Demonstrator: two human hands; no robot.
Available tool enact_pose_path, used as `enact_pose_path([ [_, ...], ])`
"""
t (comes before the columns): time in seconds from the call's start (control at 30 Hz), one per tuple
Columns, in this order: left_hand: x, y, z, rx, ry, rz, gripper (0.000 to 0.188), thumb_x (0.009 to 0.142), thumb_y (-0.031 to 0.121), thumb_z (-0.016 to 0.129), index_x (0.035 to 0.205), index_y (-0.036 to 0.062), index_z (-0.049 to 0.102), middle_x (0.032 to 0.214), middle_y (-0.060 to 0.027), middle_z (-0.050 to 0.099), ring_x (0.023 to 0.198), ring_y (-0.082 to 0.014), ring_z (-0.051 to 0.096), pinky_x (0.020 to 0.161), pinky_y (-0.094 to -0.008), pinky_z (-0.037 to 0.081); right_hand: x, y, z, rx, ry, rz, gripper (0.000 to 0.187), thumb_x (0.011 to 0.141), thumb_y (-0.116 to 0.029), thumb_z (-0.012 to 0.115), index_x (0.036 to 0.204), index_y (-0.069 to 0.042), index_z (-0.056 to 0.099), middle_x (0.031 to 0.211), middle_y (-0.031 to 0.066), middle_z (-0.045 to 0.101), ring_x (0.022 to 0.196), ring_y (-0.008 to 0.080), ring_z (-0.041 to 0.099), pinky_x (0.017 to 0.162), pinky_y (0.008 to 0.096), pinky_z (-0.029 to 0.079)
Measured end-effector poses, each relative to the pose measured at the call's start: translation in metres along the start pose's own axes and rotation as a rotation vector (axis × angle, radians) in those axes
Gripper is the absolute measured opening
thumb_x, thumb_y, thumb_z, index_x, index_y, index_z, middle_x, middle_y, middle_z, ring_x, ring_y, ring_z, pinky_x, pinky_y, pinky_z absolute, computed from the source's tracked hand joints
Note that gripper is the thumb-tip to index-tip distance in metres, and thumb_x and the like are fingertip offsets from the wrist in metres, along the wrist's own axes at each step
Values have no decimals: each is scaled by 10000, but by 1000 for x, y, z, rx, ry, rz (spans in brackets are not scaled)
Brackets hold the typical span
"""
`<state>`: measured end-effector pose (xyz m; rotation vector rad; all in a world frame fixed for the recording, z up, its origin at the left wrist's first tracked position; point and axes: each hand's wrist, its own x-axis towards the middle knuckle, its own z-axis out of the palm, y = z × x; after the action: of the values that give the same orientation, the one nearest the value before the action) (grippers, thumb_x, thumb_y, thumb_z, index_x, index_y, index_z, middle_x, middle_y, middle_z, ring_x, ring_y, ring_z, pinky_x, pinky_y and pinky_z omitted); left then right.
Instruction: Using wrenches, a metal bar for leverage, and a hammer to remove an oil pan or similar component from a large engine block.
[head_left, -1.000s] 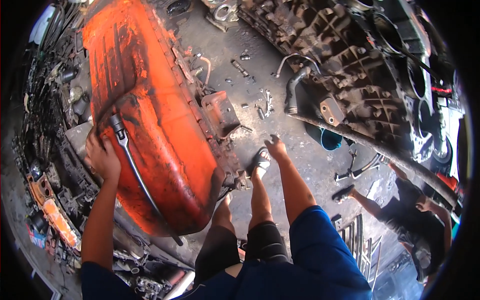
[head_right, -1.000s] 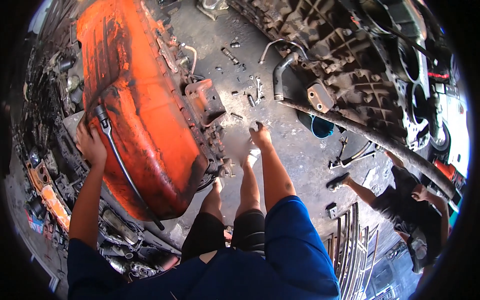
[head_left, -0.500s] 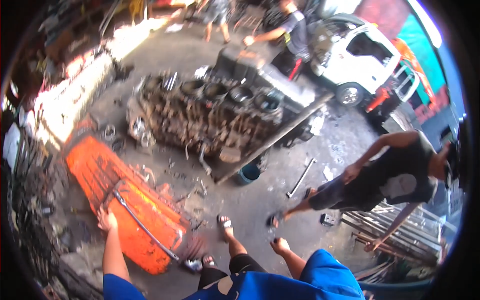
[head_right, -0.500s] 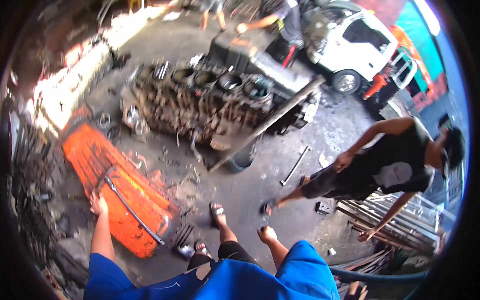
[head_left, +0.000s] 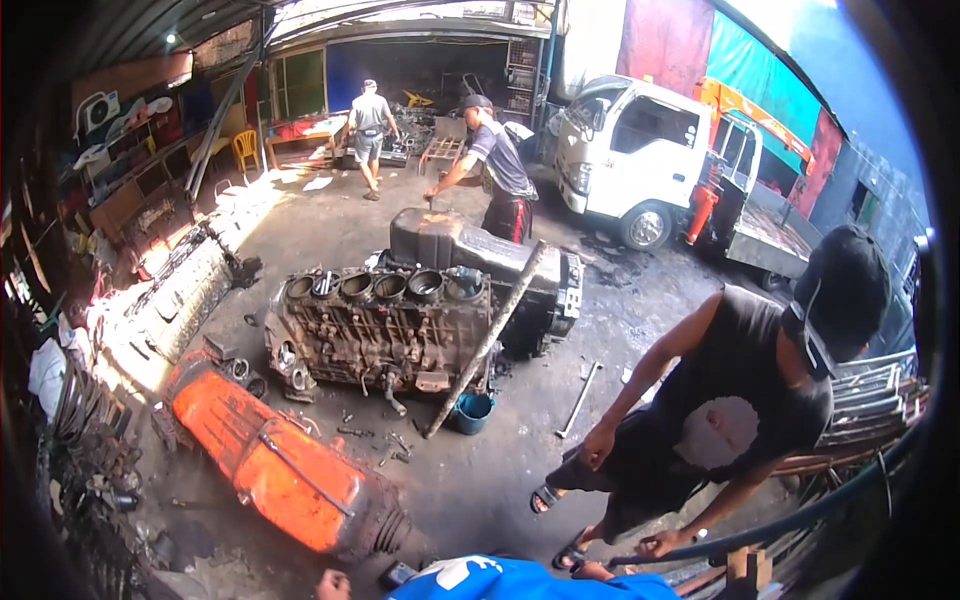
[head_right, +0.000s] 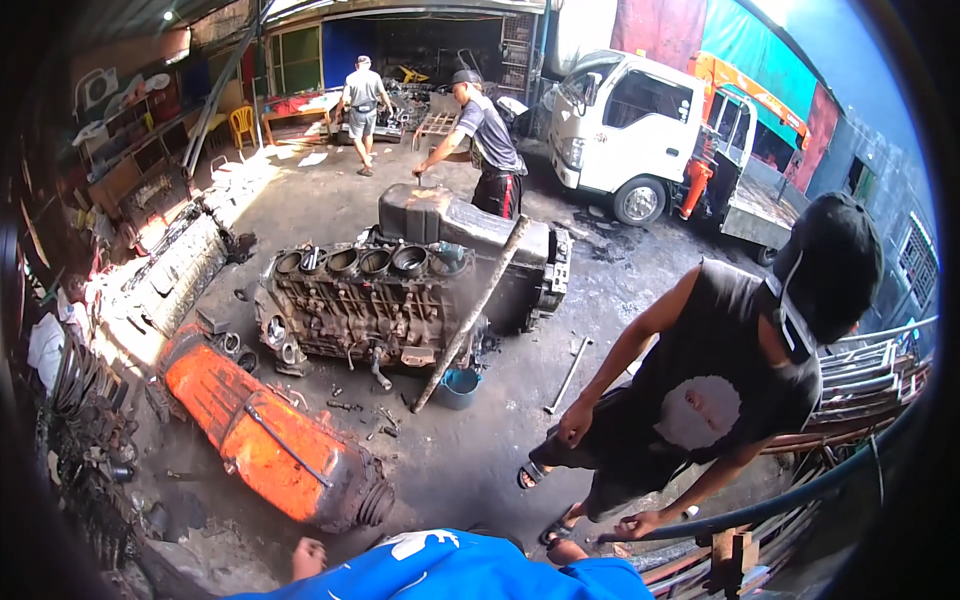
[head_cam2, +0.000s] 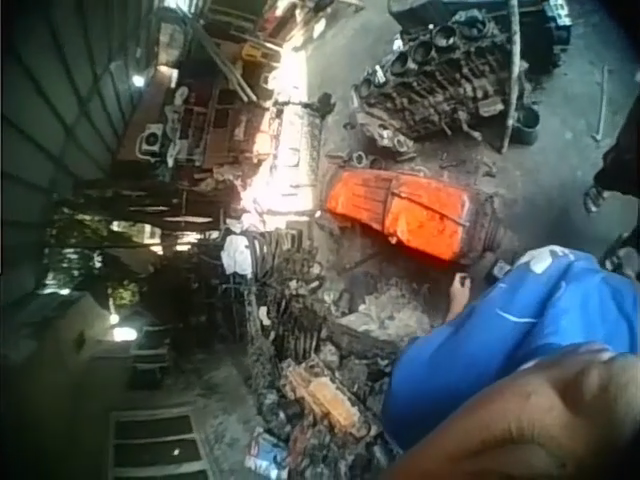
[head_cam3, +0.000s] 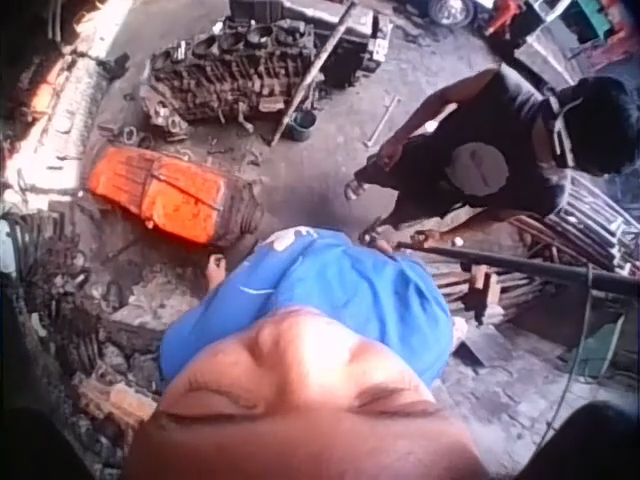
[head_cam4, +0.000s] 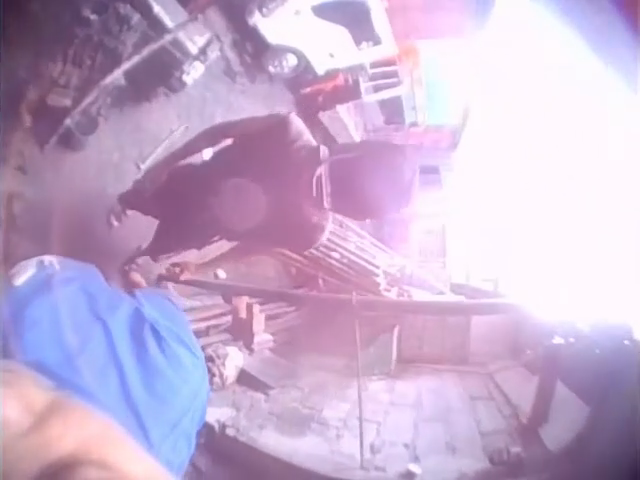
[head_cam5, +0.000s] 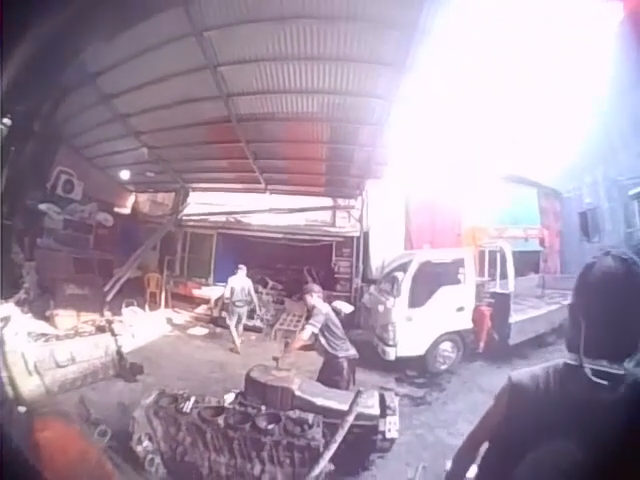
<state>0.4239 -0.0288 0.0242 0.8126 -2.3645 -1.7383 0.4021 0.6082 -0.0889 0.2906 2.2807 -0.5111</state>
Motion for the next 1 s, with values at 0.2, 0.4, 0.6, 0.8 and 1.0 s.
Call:
enact_pose_path([
  [0.2,25,0,64,76,-54,1,136,856,23,566,991,15,577,742,-71,611,613,-125,599,502,-280,505,10,7,-46,39,-153,22,573,805,-382,598,1289,-82,538,1130,224,643,1077,378,608,898,453,486],
  [0.4,0,-5,101,165,-108,-70,146,852,32,575,997,15,581,749,-73,616,612,-128,599,508,-286,505,14,52,-58,68,-299,-18,563,809,-372,604,1282,-74,545,1124,201,650,1049,362,613,887,443,491],
  [0.6,-11,-8,104,247,-105,-134,157,848,42,584,1003,16,586,756,-75,621,612,-131,599,514,-291,505,49,42,-73,72,-447,-109,552,812,-362,610,1275,-67,551,1119,178,658,1021,346,619,875,433,495],
  [0.8,-25,-20,75,322,-124,-199,168,844,51,594,1009,17,591,764,-77,626,611,-133,599,519,-296,504,62,10,-64,82,-592,-176,542,816,-353,616,1268,-59,558,1113,154,665,992,329,624,864,423,500],
  [1.0,-11,-28,50,371,-190,-242,180,840,60,603,1014,18,596,771,-79,631,610,-136,599,525,-301,504,79,-31,-60,104,-697,-204,532,820,-343,622,1261,-52,564,1107,131,672,964,313,630,853,413,505],
])
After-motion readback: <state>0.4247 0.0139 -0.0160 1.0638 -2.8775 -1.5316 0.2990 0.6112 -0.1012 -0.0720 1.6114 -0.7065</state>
